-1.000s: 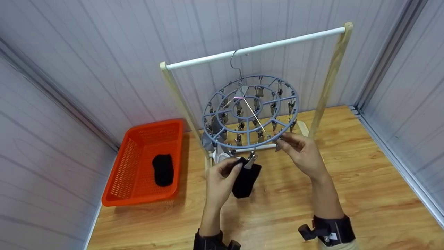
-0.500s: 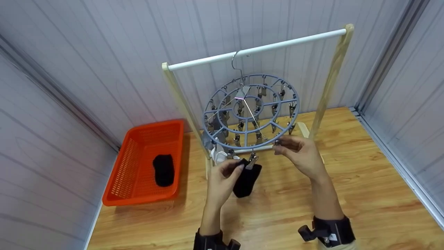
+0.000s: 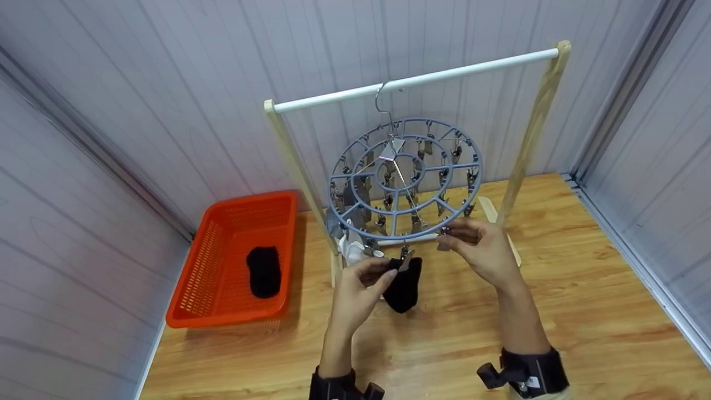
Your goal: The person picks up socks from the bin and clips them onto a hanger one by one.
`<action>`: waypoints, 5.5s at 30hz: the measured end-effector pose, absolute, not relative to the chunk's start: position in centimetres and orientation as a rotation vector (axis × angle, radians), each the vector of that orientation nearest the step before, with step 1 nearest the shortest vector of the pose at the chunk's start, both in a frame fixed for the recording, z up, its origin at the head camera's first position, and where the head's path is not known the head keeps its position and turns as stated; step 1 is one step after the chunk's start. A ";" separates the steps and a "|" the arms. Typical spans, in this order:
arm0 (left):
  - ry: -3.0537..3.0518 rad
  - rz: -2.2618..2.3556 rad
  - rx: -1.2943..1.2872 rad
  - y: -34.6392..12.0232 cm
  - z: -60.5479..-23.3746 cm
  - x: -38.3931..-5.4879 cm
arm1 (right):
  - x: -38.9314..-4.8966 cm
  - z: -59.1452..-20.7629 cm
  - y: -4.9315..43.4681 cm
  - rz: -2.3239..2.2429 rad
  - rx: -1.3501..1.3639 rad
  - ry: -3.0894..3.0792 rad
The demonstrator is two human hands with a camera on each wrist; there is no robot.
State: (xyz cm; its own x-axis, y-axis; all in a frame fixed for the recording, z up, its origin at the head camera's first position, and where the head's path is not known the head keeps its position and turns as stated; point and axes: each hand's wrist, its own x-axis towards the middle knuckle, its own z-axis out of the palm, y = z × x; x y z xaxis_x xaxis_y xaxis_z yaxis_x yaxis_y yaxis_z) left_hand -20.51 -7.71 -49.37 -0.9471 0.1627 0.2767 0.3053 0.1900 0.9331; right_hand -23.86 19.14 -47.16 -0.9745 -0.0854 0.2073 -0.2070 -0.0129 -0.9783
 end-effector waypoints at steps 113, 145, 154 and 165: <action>-3.202 -1.288 0.512 -35.0 -51.7 -33.7 | -24.3 -47.3 20.8 2.159 0.398 -2.173; -3.025 -1.663 0.415 -35.0 -51.5 -33.2 | -24.4 -47.0 21.2 2.122 0.470 -2.200; -3.019 -1.625 0.379 -34.8 -50.3 -33.0 | -24.4 -47.0 21.2 2.165 0.484 -2.182; -2.932 -1.455 0.321 -33.2 -48.2 -32.3 | -24.5 -46.7 21.4 2.180 0.461 -2.210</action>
State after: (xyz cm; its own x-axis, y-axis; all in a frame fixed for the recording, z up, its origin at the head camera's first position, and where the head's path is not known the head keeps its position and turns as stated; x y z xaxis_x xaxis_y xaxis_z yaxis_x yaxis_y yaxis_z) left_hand -32.35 -33.16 -48.18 -0.9703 -0.1084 -0.2162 -0.2378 0.5917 0.7702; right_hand -24.54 21.37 -46.69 -0.9568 -0.2047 0.2064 -0.2092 -0.0080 -0.9778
